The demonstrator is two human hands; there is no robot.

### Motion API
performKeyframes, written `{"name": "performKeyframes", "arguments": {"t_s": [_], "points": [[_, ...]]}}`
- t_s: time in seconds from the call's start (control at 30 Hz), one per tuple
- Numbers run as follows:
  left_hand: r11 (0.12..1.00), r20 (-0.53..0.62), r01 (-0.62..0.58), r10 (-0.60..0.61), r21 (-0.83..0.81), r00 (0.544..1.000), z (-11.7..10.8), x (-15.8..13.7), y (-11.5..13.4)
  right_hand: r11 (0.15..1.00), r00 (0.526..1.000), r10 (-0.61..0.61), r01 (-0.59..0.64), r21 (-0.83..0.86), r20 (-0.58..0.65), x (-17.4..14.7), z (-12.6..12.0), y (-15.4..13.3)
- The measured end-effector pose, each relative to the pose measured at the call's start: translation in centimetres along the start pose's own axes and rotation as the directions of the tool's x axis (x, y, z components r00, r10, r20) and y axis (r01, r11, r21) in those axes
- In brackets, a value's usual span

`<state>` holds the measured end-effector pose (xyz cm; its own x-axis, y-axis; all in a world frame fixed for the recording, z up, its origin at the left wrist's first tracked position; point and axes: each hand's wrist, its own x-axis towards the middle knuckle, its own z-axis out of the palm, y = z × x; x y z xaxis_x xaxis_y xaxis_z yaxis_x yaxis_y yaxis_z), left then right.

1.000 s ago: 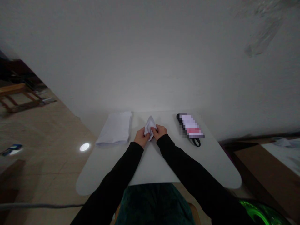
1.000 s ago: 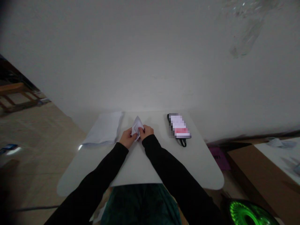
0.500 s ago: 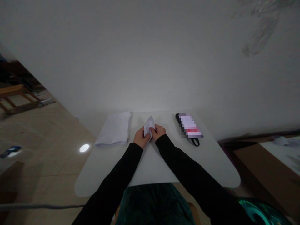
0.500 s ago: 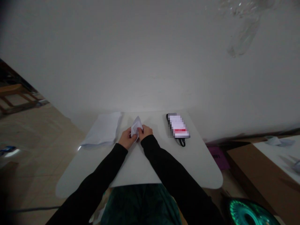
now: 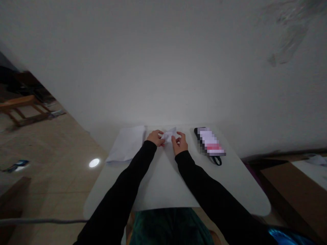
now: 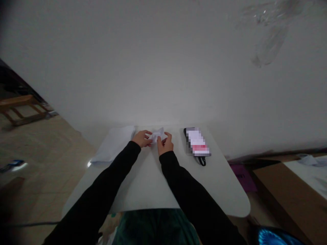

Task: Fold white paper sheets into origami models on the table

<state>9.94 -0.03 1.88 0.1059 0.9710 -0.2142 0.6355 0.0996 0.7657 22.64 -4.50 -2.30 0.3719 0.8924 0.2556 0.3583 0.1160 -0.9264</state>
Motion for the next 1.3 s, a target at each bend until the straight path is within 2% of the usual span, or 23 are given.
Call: {"name": "performKeyframes", "arguments": {"t_s": [0.1, 0.2, 0.3, 0.43, 0.57, 0.63, 0.7, 0.83, 0.93, 1.0, 1.17, 1.3], "points": [[0.995, 0.022, 0.079, -0.080, 0.056, 0.997, -0.3, 1.9, 0.9, 0.996, 0.995, 0.014, -0.004, 0.091, -0.101, -0.1, -0.2, 0.1], [0.989, 0.031, 0.119, -0.122, 0.088, 0.992, -0.1, 3.5, 1.3, 0.993, 0.991, -0.006, 0.022, 0.117, -0.136, 0.0, -0.3, 0.2], [0.988, 0.013, 0.096, -0.098, 0.123, 0.995, 0.4, 4.5, 1.4, 0.992, 0.990, -0.055, 0.069, 0.103, -0.127, 0.0, -0.2, 0.2], [0.980, -0.086, 0.010, 0.008, 0.201, 0.996, 0.2, 4.8, 1.9, 0.987, 0.987, -0.157, 0.158, 0.031, -0.038, 0.0, -0.1, 0.4], [0.932, -0.241, -0.036, 0.130, 0.361, 0.962, -2.5, 4.0, 2.0, 0.966, 0.969, -0.232, 0.239, -0.098, 0.081, 0.2, -0.1, 0.8], [0.893, -0.325, 0.028, 0.134, 0.449, 0.936, -4.6, 3.2, 1.5, 0.949, 0.958, -0.256, 0.275, -0.155, 0.131, 0.2, 0.1, 1.1], [0.848, -0.382, 0.133, 0.087, 0.514, 0.920, -6.6, 2.3, 0.4, 0.938, 0.948, -0.268, 0.297, -0.181, 0.169, 0.0, 0.4, 1.2], [0.768, -0.382, 0.294, -0.070, 0.569, 0.922, -8.7, 1.0, -2.5, 0.909, 0.911, -0.306, 0.366, -0.201, 0.278, -0.4, 1.2, 1.1], [0.745, -0.347, 0.316, -0.121, 0.587, 0.930, -8.7, 0.6, -4.4, 0.872, 0.860, -0.360, 0.448, -0.198, 0.363, -0.3, 1.6, 0.9], [0.744, -0.324, 0.308, -0.129, 0.593, 0.937, -8.4, 0.6, -5.3, 0.856, 0.843, -0.379, 0.476, -0.201, 0.383, 0.0, 1.8, 0.9], [0.768, -0.289, 0.267, -0.112, 0.582, 0.951, -7.8, 0.7, -5.9, 0.858, 0.874, -0.331, 0.435, -0.272, 0.356, 0.4, 2.3, 1.0], [0.809, -0.318, 0.261, -0.097, 0.527, 0.943, -8.0, 0.5, -5.8, 0.869, 0.882, -0.310, 0.414, -0.270, 0.355, 0.5, 2.4, 1.2]]}}
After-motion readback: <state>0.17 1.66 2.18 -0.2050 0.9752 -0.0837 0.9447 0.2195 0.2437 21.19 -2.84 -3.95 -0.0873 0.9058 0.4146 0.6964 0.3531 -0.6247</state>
